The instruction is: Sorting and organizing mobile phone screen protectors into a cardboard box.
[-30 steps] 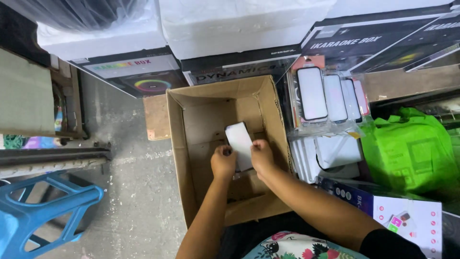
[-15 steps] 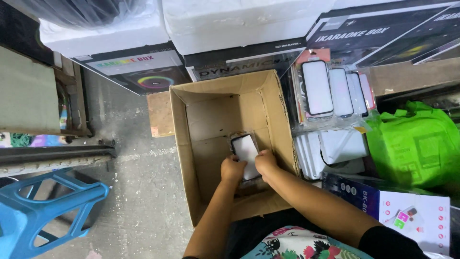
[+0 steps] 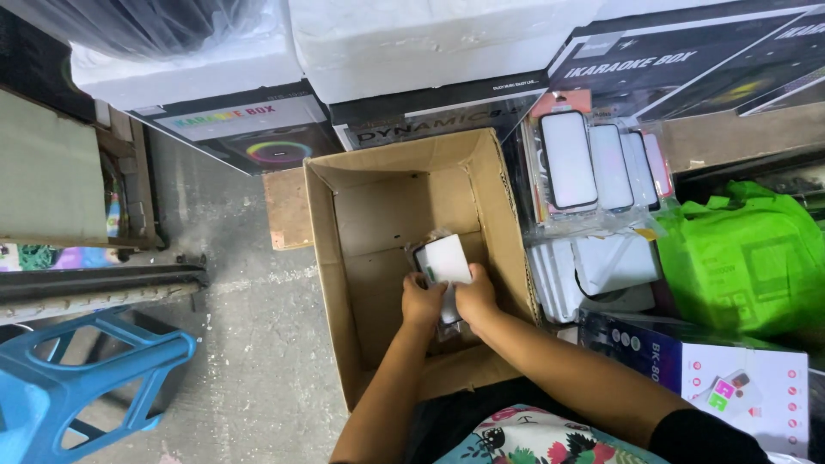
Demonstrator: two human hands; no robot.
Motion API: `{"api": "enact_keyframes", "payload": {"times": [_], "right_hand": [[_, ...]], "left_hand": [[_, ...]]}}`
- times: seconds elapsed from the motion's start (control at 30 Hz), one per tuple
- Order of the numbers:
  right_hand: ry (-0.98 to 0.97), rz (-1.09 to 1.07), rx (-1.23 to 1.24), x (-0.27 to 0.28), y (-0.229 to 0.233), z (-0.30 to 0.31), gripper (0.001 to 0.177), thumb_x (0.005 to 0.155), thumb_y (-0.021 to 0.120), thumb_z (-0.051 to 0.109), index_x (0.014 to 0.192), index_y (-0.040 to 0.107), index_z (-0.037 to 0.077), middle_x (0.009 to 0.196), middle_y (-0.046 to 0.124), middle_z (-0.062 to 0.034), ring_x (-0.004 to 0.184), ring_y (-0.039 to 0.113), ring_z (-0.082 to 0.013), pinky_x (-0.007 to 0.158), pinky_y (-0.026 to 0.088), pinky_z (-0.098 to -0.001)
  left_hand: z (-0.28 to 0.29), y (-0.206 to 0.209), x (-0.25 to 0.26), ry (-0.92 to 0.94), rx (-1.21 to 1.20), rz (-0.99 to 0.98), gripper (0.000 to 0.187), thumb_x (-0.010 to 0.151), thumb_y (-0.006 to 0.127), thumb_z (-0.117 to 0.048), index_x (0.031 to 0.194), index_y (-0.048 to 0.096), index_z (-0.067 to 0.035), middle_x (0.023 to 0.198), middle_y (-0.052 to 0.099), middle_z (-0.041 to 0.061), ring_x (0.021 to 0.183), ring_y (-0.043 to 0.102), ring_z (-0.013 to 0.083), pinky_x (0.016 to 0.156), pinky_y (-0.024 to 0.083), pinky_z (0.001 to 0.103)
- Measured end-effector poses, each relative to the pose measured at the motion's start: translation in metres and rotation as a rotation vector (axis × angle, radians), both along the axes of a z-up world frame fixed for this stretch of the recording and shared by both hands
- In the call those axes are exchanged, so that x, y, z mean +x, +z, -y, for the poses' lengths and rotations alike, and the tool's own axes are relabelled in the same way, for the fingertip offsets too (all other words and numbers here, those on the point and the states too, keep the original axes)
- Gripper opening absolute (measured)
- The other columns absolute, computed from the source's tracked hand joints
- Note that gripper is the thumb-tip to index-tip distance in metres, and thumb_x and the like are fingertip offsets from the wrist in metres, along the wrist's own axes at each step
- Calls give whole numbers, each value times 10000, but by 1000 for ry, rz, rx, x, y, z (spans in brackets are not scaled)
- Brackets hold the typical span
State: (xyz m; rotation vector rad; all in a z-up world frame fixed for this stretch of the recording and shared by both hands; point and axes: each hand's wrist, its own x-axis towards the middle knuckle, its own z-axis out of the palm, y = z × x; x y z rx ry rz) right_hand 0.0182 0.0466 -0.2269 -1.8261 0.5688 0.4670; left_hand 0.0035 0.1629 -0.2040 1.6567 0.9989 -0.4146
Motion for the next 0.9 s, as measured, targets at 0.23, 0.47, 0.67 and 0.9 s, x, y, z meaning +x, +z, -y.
{"api": "enact_keyframes", "payload": {"times": [0.23, 0.47, 0.67, 0.9], "right_hand": [[72, 254, -197, 11, -9, -2, 570, 825, 686, -6, 1361, 494, 13, 1166, 677, -215, 1032, 656, -286, 896, 511, -395], [11, 77, 82, 22, -8, -4, 268, 897, 613, 37, 1158, 673, 17, 1060, 759, -148, 953, 699, -231, 857, 536, -359], [11, 143, 12, 34, 3, -7, 155, 900, 619, 36, 1049, 656, 12, 950, 736, -118, 867, 657, -189, 796, 523, -355], [-130, 204, 51, 85, -30, -18, 178, 896, 662, 59, 1068, 691, 27, 947, 748, -101, 859, 678, -195, 785, 536, -344]], "left_hand": [[-1, -10, 11, 10, -11, 139, 639, 760, 852, -190, 1292, 525, -56, 1169, 700, 204, 1037, 692, 287, 885, 554, 373], [-4, -1, 20, 38, -2, 214, 621, 772, 847, -162, 1262, 490, -29, 1130, 686, 180, 1006, 678, 260, 878, 552, 378], [-7, -12, 29, 81, 119, 322, 609, 795, 856, -158, 1229, 463, 11, 1106, 670, 183, 992, 659, 270, 888, 531, 391], [-14, 53, 75, -29, 257, 461, 406, 856, 803, -146, 1161, 584, 11, 1089, 688, 179, 969, 681, 303, 880, 538, 398]]}}
